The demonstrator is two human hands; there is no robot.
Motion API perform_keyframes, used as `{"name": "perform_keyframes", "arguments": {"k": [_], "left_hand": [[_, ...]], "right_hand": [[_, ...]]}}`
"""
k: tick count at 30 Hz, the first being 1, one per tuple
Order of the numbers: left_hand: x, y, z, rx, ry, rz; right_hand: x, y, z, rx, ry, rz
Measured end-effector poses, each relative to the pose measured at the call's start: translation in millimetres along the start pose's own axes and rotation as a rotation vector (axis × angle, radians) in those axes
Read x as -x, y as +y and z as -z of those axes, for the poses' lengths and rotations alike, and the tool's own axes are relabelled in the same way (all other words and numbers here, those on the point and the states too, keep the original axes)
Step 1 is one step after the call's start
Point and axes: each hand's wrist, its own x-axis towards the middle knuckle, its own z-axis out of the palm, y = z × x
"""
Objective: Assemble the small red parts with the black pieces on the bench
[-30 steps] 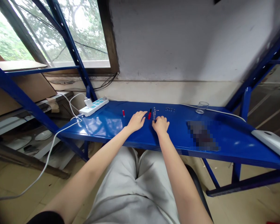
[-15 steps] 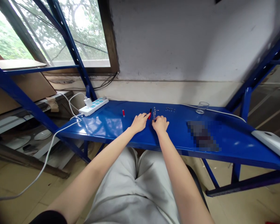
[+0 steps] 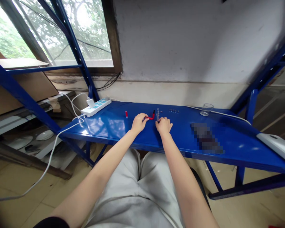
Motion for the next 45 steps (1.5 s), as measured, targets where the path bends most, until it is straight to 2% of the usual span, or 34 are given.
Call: {"name": "perform_keyframes", "arguments": {"k": [5, 13, 20, 31, 38, 45], "left_hand": [[3.2, -2.3, 5.4, 0.114, 0.072, 0.05], [2.5, -2.2, 4.3, 0.162, 0.122, 0.087], [2.7, -2.5, 4.5, 0.191, 0.149, 0.084], [4.3, 2.6, 7.0, 0.167, 0.111, 0.05], [7.7, 11.1, 7.7, 0.114, -0.047, -0.112], [6.9, 8.2, 7.0, 0.085, -0.034, -0.05]], "right_hand": [[0.7, -1.5, 0.7, -0.004, 0.011, 0.016], [4.9, -4.8, 0.7, 0.113, 0.046, 0.265], [5.5, -5.9, 0.8, 0.123, 0.05, 0.301], [8.0, -8.6, 3.4, 0.139, 0.061, 0.353], [9.0, -7.6, 4.7, 0.057, 0.109, 0.329], [8.5, -6.3, 2.8, -0.004, 0.113, 0.347]]}}
